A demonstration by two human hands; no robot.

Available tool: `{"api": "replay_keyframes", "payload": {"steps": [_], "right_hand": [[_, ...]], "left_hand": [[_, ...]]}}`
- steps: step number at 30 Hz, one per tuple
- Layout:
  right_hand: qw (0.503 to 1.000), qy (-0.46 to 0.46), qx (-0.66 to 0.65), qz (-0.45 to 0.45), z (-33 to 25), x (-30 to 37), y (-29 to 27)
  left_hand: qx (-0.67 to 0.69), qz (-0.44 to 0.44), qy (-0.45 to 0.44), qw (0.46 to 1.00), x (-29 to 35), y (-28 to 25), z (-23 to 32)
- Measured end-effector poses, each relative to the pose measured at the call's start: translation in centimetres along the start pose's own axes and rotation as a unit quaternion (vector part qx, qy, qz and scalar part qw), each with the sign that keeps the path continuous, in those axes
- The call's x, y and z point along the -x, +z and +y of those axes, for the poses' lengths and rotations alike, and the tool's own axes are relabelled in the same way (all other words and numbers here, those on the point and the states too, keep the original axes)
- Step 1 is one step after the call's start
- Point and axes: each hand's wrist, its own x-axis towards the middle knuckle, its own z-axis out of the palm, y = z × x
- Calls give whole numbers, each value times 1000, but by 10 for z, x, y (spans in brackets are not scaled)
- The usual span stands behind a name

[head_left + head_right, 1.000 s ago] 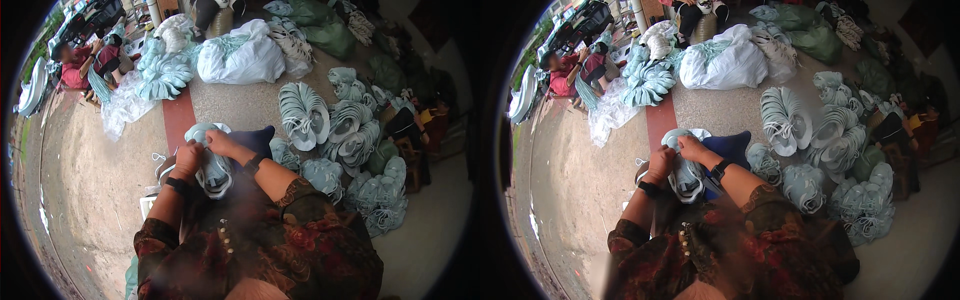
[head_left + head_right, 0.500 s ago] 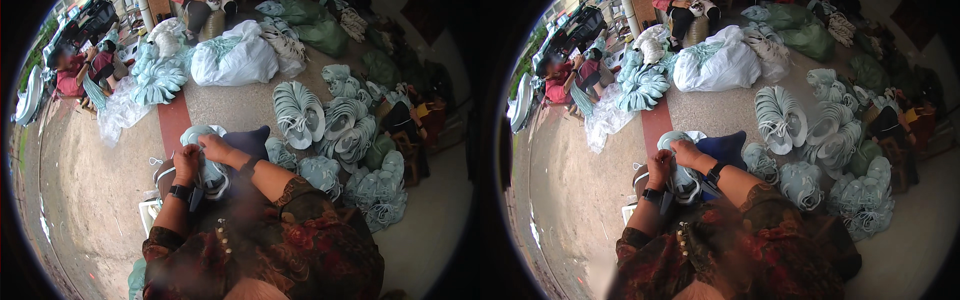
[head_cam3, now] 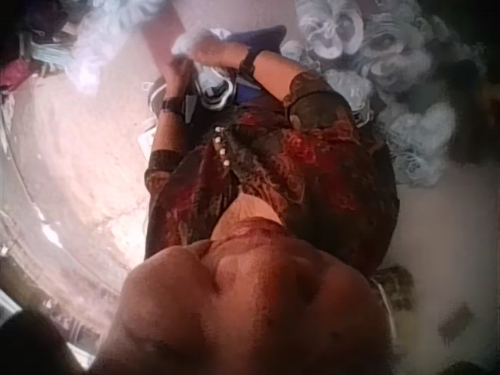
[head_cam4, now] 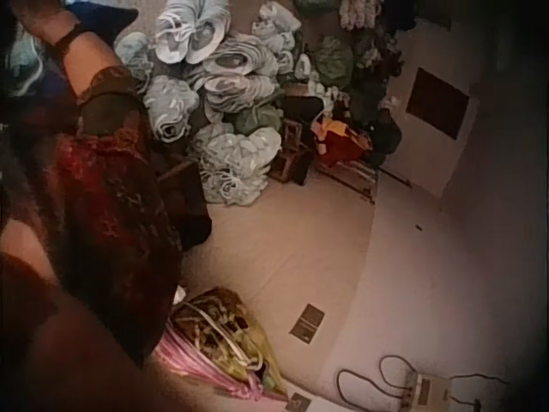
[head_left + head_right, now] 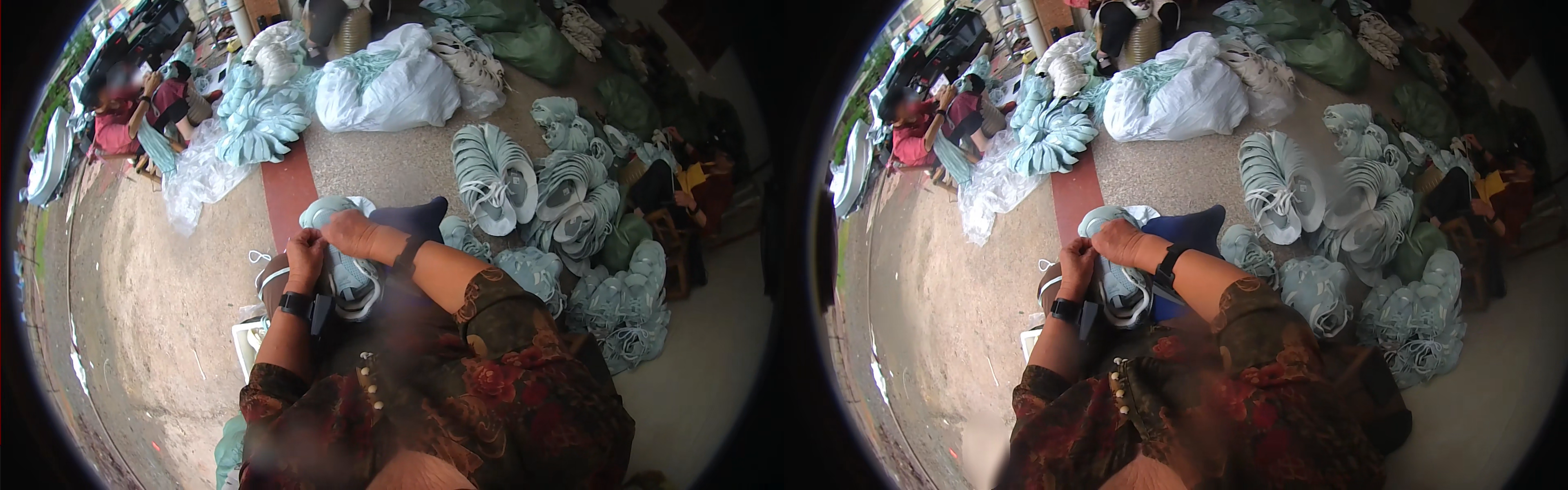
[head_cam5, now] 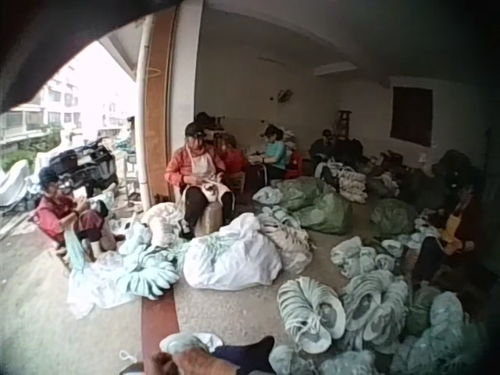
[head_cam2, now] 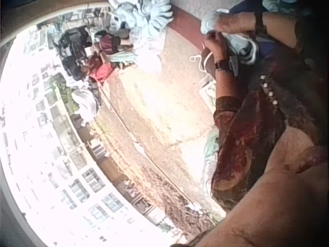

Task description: The person sits on the ground and threads a light green shoelace through the eyelets of a light green sneaker. They pull the lace through the holes and adjust the tension, working on one shoe at a time.

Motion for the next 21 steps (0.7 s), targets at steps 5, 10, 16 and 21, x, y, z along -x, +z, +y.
{"api": "replay_keyframes", "payload": {"steps": [5,10,16,21], "right_hand": [[992,-71,-103,-35,29,1,-6],[977,-120,-174,0,39,7,-3],[973,-110,-197,42,39,15,-5],[977,-122,-174,15,35,13,-11]], "left_hand": [[15,-108,-2,994,-9,-9,-1],[1,-122,47,991,-3,-22,10],[-29,-146,45,988,8,-38,19],[-109,-92,121,982,11,-42,-1]]}}
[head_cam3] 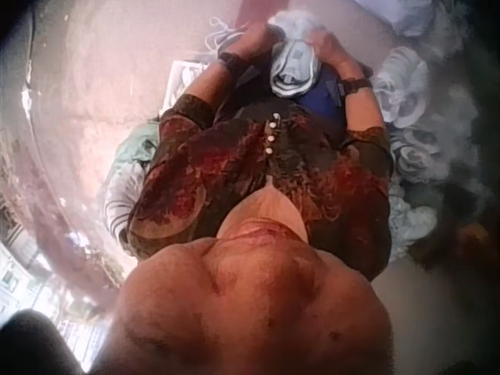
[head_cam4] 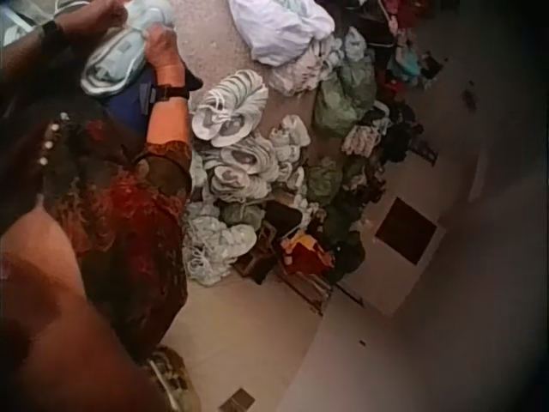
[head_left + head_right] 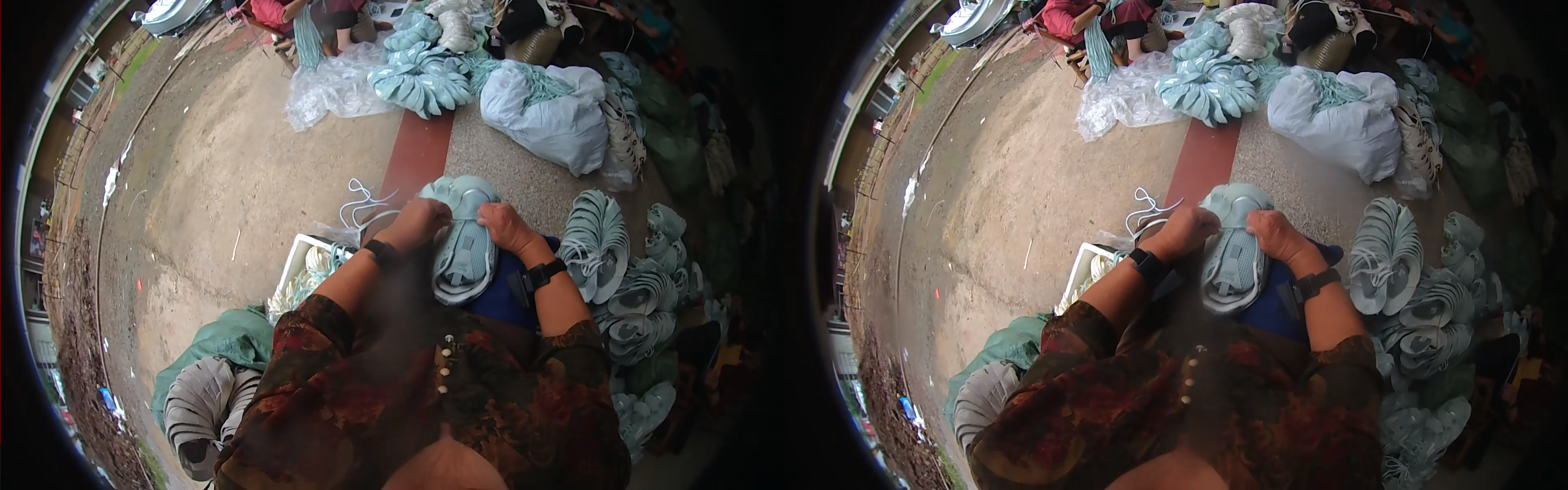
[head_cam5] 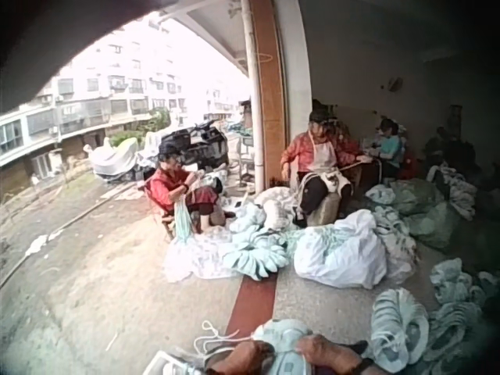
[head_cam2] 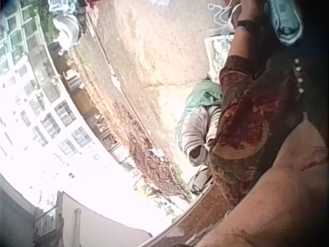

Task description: The person sits on the ground and threads a light green shoelace through the eyelets of a light green sneaker. They pull the lace through the holes and adjust the tension, working on one shoe at a time.

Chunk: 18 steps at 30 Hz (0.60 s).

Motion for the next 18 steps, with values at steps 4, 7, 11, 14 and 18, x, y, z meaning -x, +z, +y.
{"api": "replay_keyframes", "payload": {"steps": [4,7,11,14,18], "right_hand": [[999,31,-23,-12,16,0,2],[991,82,-100,-42,8,-7,0],[990,87,-103,-32,7,-4,-1],[990,107,-92,-24,14,12,-11],[972,226,-55,-39,43,59,-43]], "left_hand": [[-12,15,-6,1000,-1,4,5],[13,23,-21,999,-1,7,22],[0,16,-77,997,-6,17,33],[-5,23,-86,996,-7,20,29],[-3,16,-76,997,-9,20,27]]}}
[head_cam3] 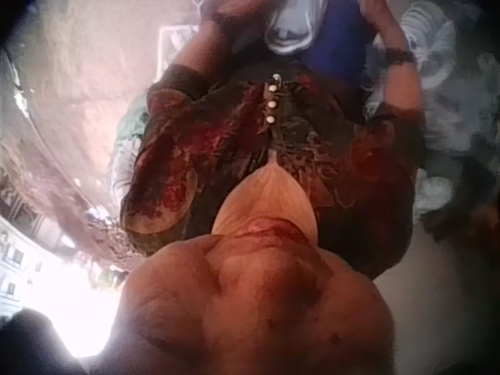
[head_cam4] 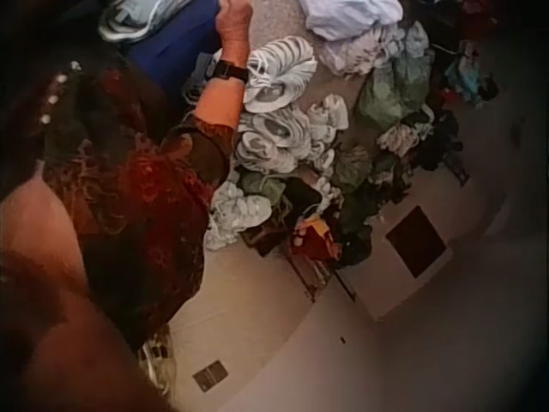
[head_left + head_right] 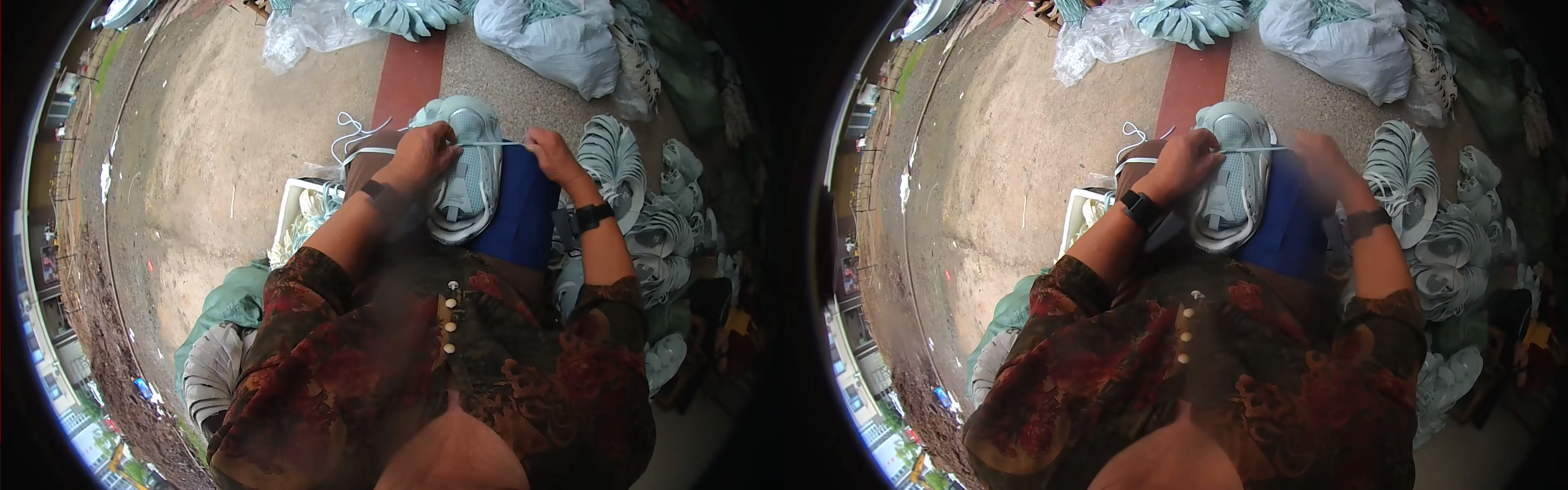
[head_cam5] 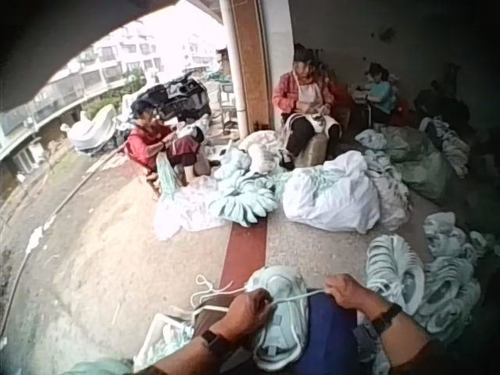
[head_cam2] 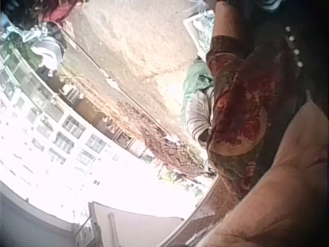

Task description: The person sits on the ground and threads a light green shoelace through the eyelets of a light green sneaker. They pull the lace through the holes and adjust the tension, working on one shoe at a time.

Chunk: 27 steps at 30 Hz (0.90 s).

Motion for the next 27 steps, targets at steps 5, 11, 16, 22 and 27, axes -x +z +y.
{"api": "replay_keyframes", "payload": {"steps": [5,11,16,22,27], "right_hand": [[998,-42,11,51,-13,15,3],[986,-133,26,93,-44,-4,33],[981,-163,20,102,-42,-22,42],[995,-47,-70,60,-56,-16,38],[983,-142,58,97,-50,-6,40]], "left_hand": [[-15,2,12,1000,-1,-1,2],[-45,-7,82,996,3,-14,-4],[-60,0,92,994,13,-29,-12],[-129,46,86,987,30,-68,-31],[-148,71,49,985,51,-95,-53]]}}
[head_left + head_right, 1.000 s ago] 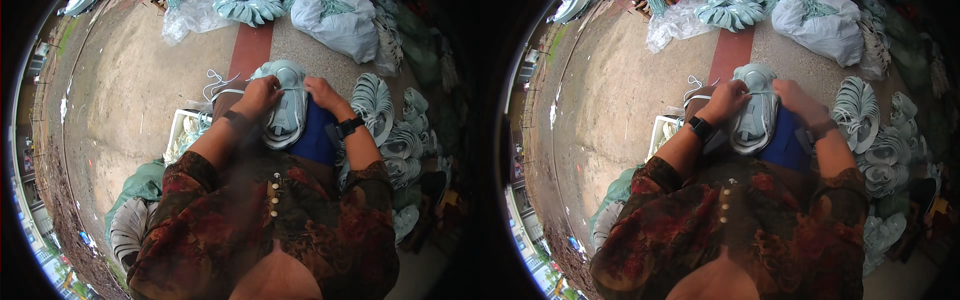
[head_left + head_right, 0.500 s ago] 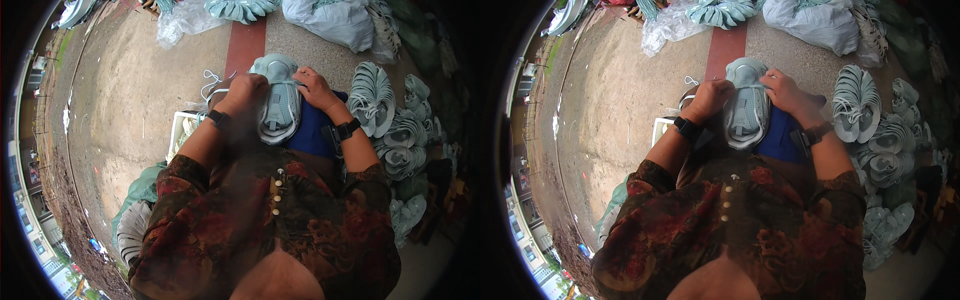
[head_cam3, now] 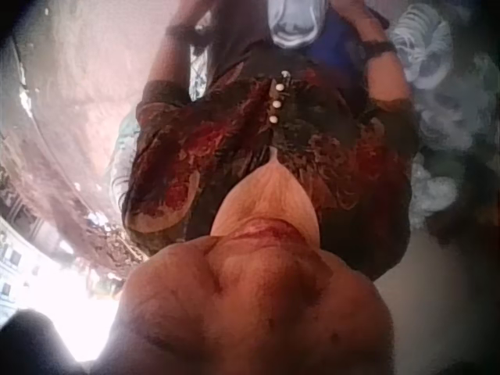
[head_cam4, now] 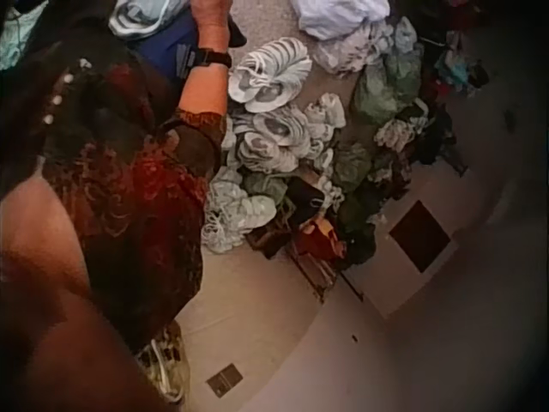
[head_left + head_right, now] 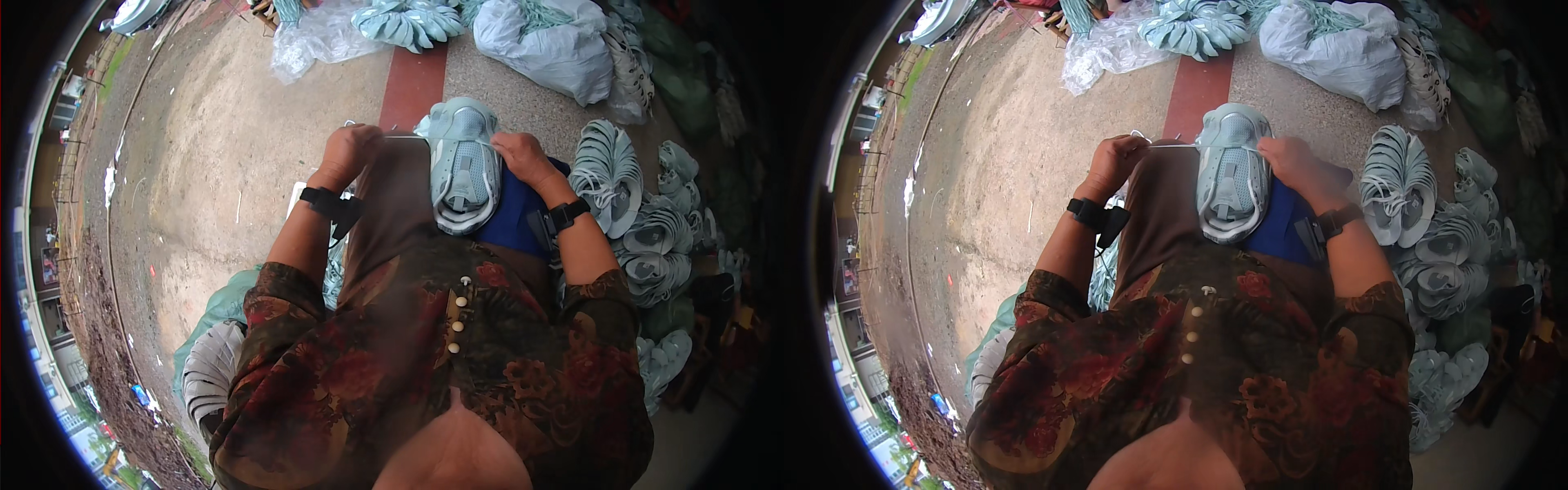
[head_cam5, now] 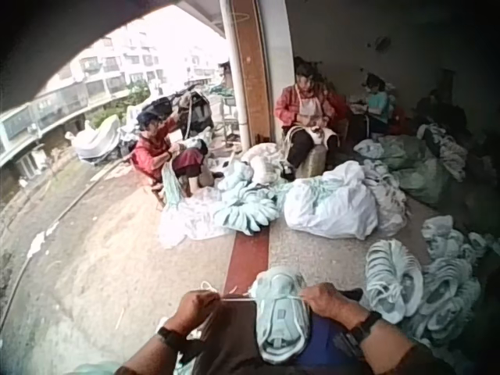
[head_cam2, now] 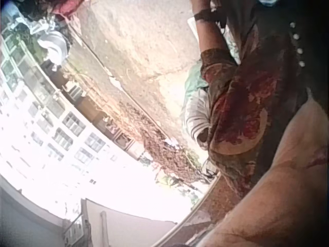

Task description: The person sits on the ground and threads a light green shoelace through the eyelets of a light green sneaker. They pull the lace through the holes and adjust the tension, working on one shoe at a time.

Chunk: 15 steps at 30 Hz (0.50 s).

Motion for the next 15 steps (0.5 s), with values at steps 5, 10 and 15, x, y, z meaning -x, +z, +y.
{"api": "replay_keyframes", "payload": {"steps": [5,10,15], "right_hand": [[993,86,70,39,64,57,-39],[963,182,186,75,142,173,-127],[877,304,363,83,198,320,-215]], "left_hand": [[115,-3,-38,993,26,-12,-48],[183,25,-113,976,60,-34,-87],[167,53,-170,970,91,-86,-112]]}}
